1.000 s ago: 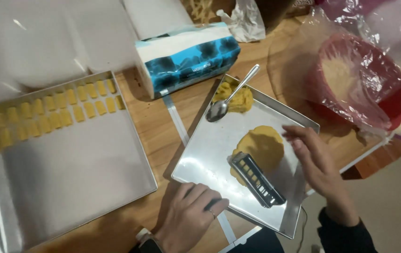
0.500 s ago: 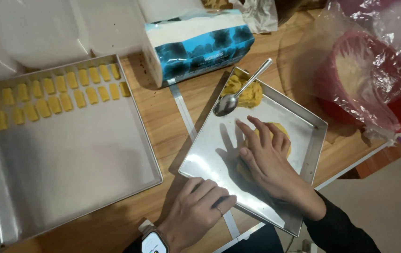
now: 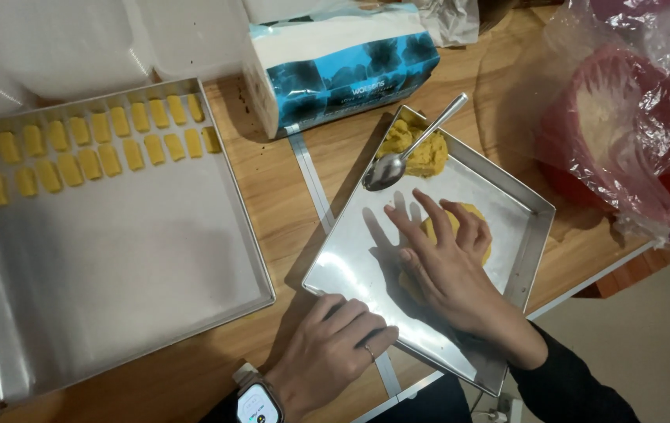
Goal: Flattening dough on a tray and cutting it into small rectangular pieces using a multi-wheel pastry cutter
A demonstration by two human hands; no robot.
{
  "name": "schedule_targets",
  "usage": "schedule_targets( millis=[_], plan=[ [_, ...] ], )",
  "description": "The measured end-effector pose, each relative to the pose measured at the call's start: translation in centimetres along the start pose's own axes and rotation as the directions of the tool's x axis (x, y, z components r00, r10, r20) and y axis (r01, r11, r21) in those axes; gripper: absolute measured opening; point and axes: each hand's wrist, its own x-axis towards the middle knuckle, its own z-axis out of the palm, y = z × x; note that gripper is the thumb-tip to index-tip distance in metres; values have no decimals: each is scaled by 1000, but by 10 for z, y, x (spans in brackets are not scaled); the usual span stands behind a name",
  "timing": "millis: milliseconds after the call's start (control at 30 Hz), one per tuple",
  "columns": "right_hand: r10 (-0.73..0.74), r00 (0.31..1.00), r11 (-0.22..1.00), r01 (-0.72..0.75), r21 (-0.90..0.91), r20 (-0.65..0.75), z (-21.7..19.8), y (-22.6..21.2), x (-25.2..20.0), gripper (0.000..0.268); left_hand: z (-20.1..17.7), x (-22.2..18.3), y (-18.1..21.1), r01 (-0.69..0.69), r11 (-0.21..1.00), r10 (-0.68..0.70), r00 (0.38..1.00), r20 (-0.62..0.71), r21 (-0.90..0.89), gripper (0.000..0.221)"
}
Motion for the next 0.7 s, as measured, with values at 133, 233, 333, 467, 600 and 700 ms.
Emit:
schedule_targets(
  millis=[133, 233, 333, 467, 600, 700],
  plan=[
    [-19, 999, 996, 17, 85, 30, 0, 4, 1, 53, 2, -1, 0, 9, 1000, -10, 1000, -18, -22, 9],
    [-49, 999, 991, 47, -122, -19, 5, 2, 0, 54, 0, -1, 1, 3, 1000, -4, 1000, -26, -16, 8],
    [-62, 997, 983, 53, -177, -46, 5, 3, 1, 54, 3, -2, 0, -16, 1000, 17, 999, -33, 10, 11],
    [-70, 996, 997, 69, -22, -50, -1, -1, -2, 55, 2, -2, 1, -22, 1000, 23, 997, -67, 17, 12],
    [-19, 1000, 993, 18, 114, 4, -5, -3, -3, 61, 4, -3, 1, -4, 1000, 6, 998, -58, 31, 12],
    [6, 1000, 990, -3, 139, -16, -1, -4, -7, 62, 2, -5, 3, -27, 999, 31, 996, -78, 47, 15]
  ],
)
